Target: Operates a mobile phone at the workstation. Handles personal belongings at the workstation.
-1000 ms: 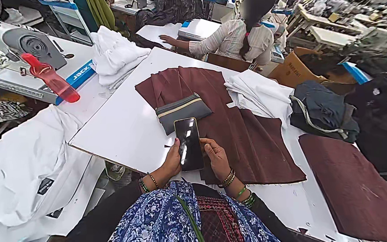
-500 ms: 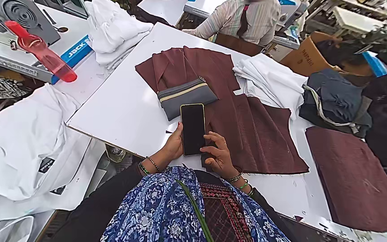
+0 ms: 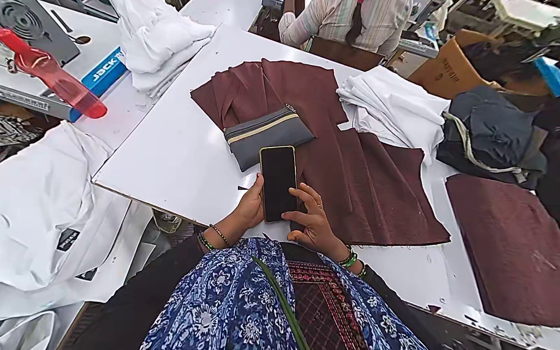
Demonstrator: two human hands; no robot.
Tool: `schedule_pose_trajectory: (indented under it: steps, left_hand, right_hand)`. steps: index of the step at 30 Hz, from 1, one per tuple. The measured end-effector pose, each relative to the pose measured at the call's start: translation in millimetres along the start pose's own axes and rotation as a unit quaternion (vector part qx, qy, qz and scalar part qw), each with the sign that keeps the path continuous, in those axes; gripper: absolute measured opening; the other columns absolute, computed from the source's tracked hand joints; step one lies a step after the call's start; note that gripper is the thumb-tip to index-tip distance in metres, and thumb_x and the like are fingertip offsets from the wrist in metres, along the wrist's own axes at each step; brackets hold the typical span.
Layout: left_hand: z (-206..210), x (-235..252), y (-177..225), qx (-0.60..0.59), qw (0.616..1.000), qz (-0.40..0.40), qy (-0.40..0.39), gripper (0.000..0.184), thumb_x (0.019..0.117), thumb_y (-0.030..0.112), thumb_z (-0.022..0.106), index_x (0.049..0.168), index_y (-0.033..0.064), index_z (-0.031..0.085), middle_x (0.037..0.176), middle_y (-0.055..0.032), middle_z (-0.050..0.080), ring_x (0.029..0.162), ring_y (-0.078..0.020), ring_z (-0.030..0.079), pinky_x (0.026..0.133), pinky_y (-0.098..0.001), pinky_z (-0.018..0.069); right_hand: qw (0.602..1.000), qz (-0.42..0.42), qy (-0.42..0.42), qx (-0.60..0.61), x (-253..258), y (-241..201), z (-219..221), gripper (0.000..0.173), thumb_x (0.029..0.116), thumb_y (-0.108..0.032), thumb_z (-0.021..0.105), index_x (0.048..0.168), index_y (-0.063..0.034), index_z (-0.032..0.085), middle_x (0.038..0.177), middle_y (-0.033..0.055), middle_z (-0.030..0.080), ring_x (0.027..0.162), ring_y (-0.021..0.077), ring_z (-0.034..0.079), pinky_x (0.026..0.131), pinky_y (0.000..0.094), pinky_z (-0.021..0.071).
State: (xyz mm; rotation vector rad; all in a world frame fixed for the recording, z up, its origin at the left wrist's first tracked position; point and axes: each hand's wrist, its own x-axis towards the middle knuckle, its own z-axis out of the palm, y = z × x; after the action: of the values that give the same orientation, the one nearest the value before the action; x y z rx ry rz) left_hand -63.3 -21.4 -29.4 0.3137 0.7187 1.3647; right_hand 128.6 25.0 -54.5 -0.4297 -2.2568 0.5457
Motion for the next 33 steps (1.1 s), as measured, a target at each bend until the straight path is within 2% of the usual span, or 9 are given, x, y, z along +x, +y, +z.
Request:
schedule_pose_trajectory:
  steps: [5,14,16,18,19,21,24,29,33]
  left_hand:
    - [-1.0,0.5,-0.4,-0.001,1.0,0.003,-0.007,0.06,0.1107,0.042,0.002,0.137,0.0081,0.044,0.118,-0.0085,0.069,0.113,-0.0185,0.068,0.099,-0.0384,0.0556]
    - [-1.8,1.3,-1.0,0.006,1.0,0.006,-0.008,0.06,0.1106,0.042,0.002,0.138,0.0077,0.043,0.12,-0.0088,0.069,0.115,-0.0185,0.067,0.101,-0.0385,0.0545]
    - [-1.0,0.7,-0.8,0.004,1.0,0.008,-0.008,0.059,0.1107,0.041,0.002,0.138,0.0078,0.043,0.12,-0.0085,0.069,0.115,-0.0181,0.067,0.101,-0.0381,0.0546]
    - [0.3,0.0,-0.6,0.002,1.0,0.004,0.002,0.059,0.1108,0.042,0.004,0.138,0.0079,0.043,0.119,-0.0084,0.069,0.114,-0.0177,0.068,0.099,-0.0377,0.0556]
    - [0.6,-0.4,-0.5,0.001,1.0,0.001,0.009,0.059,0.111,0.042,0.004,0.139,0.0079,0.043,0.119,-0.0088,0.069,0.114,-0.0181,0.068,0.099,-0.038,0.0559]
    - [0.9,-0.6,-0.3,0.001,1.0,0.002,0.011,0.058,0.1112,0.042,0.005,0.138,0.0078,0.044,0.119,-0.0085,0.069,0.114,-0.0179,0.068,0.099,-0.0378,0.0559]
    - [-0.3,-0.5,-0.2,0.002,1.0,0.002,0.0,0.059,0.111,0.042,0.004,0.139,0.0078,0.043,0.12,-0.0088,0.069,0.115,-0.0188,0.068,0.1,-0.0388,0.0553]
    - [0.0,0.3,-0.1,-0.004,1.0,0.001,-0.003,0.06,0.1108,0.043,0.003,0.137,0.0079,0.044,0.119,-0.0092,0.069,0.114,-0.0187,0.068,0.1,-0.0382,0.0553]
    - [-1.6,1.9,-1.0,-0.021,1.0,0.002,-0.013,0.062,0.1105,0.043,0.003,0.136,0.0072,0.047,0.118,-0.0105,0.069,0.114,-0.0197,0.068,0.1,-0.0384,0.0552]
  right_hand:
    - [1.0,0.008,-0.007,-0.006,0.1,-0.4,-0.4,0.067,0.097,-0.075,0.034,0.096,-0.0222,0.074,0.146,0.0125,0.055,0.151,0.0291,0.03,0.123,0.0431,0.0212]
    - [0.999,0.029,-0.004,-0.024,0.9,-2.1,0.5,0.065,0.0969,-0.075,0.034,0.097,-0.0236,0.074,0.146,0.0119,0.056,0.15,0.031,0.031,0.121,0.0451,0.022]
    - [0.997,0.064,0.016,-0.044,1.5,-3.8,2.0,0.07,0.0973,-0.076,0.031,0.107,-0.0225,0.076,0.145,0.0168,0.056,0.148,0.0352,0.034,0.12,0.0492,0.0247]
    - [0.99,0.103,0.049,-0.088,3.3,-4.6,3.5,0.081,0.0972,-0.077,0.025,0.127,-0.0177,0.071,0.145,0.0274,0.053,0.144,0.0443,0.038,0.117,0.0567,0.029]
    - [0.985,0.123,0.059,-0.103,3.6,-4.3,3.8,0.086,0.0966,-0.078,0.023,0.134,-0.0153,0.068,0.146,0.0313,0.05,0.144,0.0472,0.037,0.116,0.0589,0.0288]
    - [0.981,0.139,0.073,-0.112,3.2,-2.9,3.5,0.089,0.0957,-0.079,0.022,0.138,-0.014,0.065,0.149,0.0339,0.045,0.146,0.0474,0.034,0.118,0.0586,0.0272]
    - [0.985,0.123,0.064,-0.098,1.9,-4.0,3.6,0.085,0.0961,-0.079,0.023,0.135,-0.0171,0.067,0.149,0.0306,0.046,0.148,0.0443,0.033,0.119,0.0556,0.0252]
    - [0.995,0.071,0.041,-0.057,0.3,-5.5,3.2,0.072,0.0972,-0.077,0.026,0.123,-0.0262,0.07,0.153,0.0191,0.047,0.153,0.0338,0.026,0.122,0.0487,0.0199]
    - [0.999,0.027,0.024,-0.034,-0.7,-4.0,3.7,0.065,0.0964,-0.077,0.031,0.114,-0.0292,0.072,0.155,0.0083,0.045,0.155,0.0264,0.019,0.125,0.0438,0.0162]
